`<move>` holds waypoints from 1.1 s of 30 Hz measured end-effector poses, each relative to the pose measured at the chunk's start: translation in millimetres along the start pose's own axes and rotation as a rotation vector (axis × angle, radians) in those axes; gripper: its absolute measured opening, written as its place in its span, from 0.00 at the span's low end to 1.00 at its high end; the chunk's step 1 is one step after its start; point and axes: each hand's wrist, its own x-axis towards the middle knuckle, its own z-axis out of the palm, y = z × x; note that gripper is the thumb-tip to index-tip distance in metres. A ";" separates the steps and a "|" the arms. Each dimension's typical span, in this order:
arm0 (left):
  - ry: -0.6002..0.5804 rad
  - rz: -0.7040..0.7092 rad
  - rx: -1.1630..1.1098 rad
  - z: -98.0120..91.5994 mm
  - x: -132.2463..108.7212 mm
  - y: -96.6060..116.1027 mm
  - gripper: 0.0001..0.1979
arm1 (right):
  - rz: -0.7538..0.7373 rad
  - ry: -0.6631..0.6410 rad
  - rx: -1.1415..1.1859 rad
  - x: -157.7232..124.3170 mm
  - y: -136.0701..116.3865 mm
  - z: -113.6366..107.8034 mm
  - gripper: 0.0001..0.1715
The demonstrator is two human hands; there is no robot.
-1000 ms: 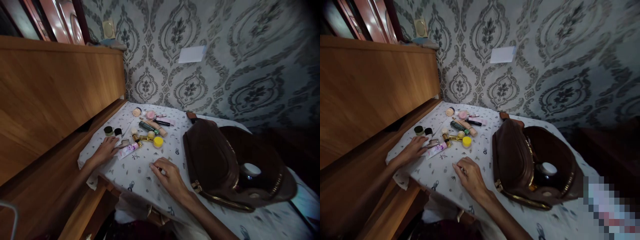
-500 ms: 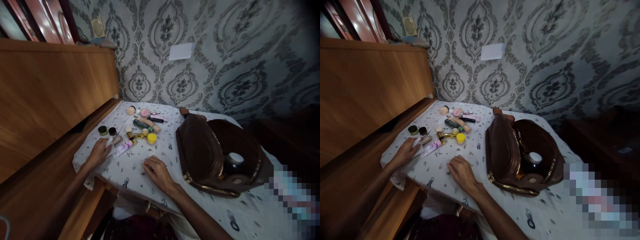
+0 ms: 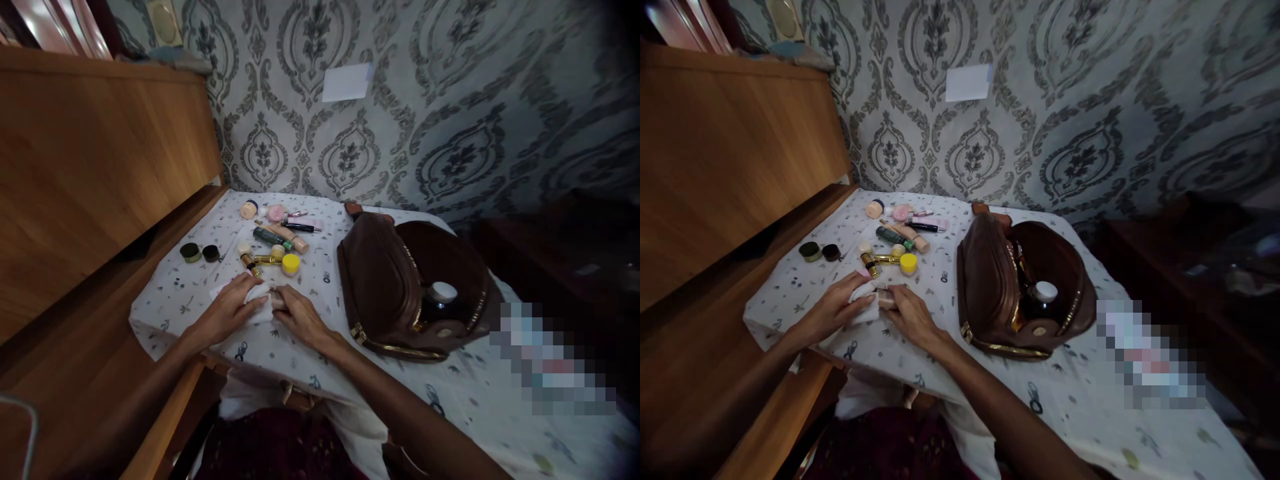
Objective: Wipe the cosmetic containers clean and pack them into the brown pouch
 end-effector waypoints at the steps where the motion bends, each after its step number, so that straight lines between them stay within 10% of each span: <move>1: 0.031 -0.016 -0.031 2.0 1.8 0.7 0.14 | 0.021 0.007 0.028 -1.0 0.8 -0.1 0.18; 8: 0.187 -0.271 -0.443 14.2 13.0 -6.8 0.21 | 0.157 -0.046 0.474 -3.2 -7.7 -7.3 0.17; 14: 0.143 -0.131 -0.509 26.9 28.3 -8.0 0.20 | 0.302 -0.192 0.954 -7.3 -13.1 -11.0 0.27; 23: 0.282 -0.153 -0.251 36.2 63.0 -3.3 0.22 | 0.373 -0.138 0.970 -6.4 -20.2 -13.7 0.33; 33: 0.340 -0.545 -0.920 61.8 92.3 -10.3 0.31 | 0.427 -0.030 1.128 -1.4 -14.1 -15.1 0.34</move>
